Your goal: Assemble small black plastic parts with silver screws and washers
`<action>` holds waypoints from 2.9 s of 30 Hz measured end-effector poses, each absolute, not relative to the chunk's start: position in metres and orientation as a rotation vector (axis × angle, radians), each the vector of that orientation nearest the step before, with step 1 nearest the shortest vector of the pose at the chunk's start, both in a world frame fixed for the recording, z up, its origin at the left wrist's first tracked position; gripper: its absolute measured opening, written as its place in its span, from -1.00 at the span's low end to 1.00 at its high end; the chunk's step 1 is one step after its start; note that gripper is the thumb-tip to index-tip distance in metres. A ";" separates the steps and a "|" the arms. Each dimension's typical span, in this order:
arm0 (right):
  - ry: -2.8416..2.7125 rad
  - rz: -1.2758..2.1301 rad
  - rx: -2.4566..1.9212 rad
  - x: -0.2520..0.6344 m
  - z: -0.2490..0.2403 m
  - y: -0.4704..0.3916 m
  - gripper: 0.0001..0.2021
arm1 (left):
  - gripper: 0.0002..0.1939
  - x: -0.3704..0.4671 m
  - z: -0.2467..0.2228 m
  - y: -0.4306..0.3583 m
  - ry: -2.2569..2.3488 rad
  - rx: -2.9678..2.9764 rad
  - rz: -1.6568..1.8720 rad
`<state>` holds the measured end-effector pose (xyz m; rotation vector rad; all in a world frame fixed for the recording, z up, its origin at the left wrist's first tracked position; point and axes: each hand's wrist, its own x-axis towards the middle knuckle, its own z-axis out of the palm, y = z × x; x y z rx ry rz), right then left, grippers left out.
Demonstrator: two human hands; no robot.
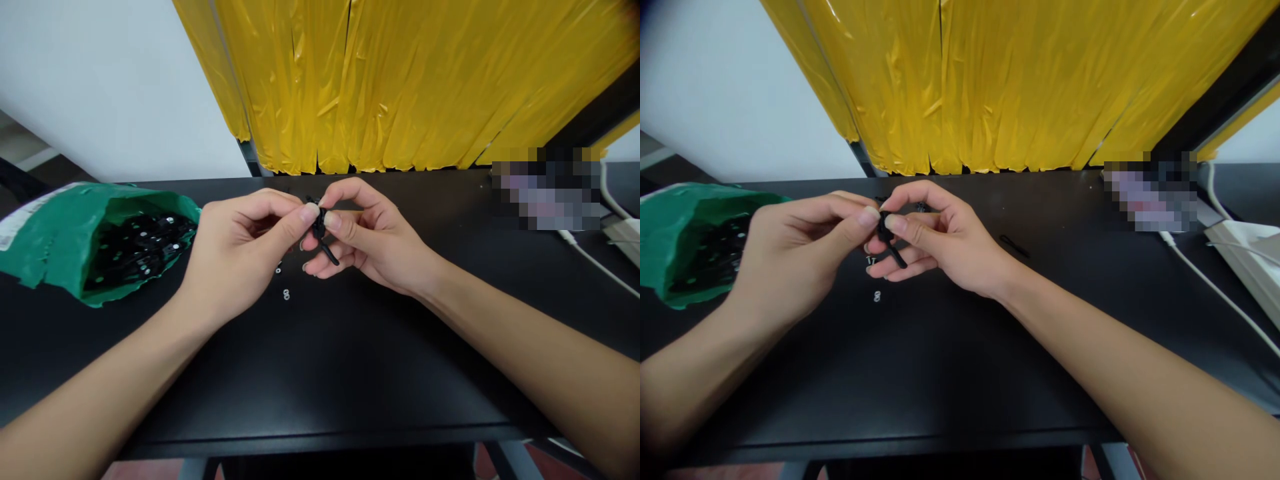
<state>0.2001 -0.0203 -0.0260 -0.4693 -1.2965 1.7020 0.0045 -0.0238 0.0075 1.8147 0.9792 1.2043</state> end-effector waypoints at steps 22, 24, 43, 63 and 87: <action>-1.313 1.766 -0.442 0.201 -0.030 -0.020 -0.80 | -0.88 -0.003 0.007 -0.017 0.811 1.194 0.886; -1.300 1.761 -0.424 0.201 -0.028 -0.020 -0.82 | -0.85 -0.002 0.007 -0.018 0.801 1.171 0.901; -1.255 1.766 -0.394 0.202 -0.028 -0.020 -0.87 | -0.76 0.006 0.008 -0.026 0.906 1.669 1.120; -1.217 1.722 -0.377 0.198 -0.025 -0.023 -0.83 | -0.82 0.000 0.011 -0.024 0.815 1.212 0.966; -1.228 1.558 -0.496 0.192 -0.022 -0.023 -0.85 | -0.79 0.000 0.005 -0.021 0.778 1.139 0.882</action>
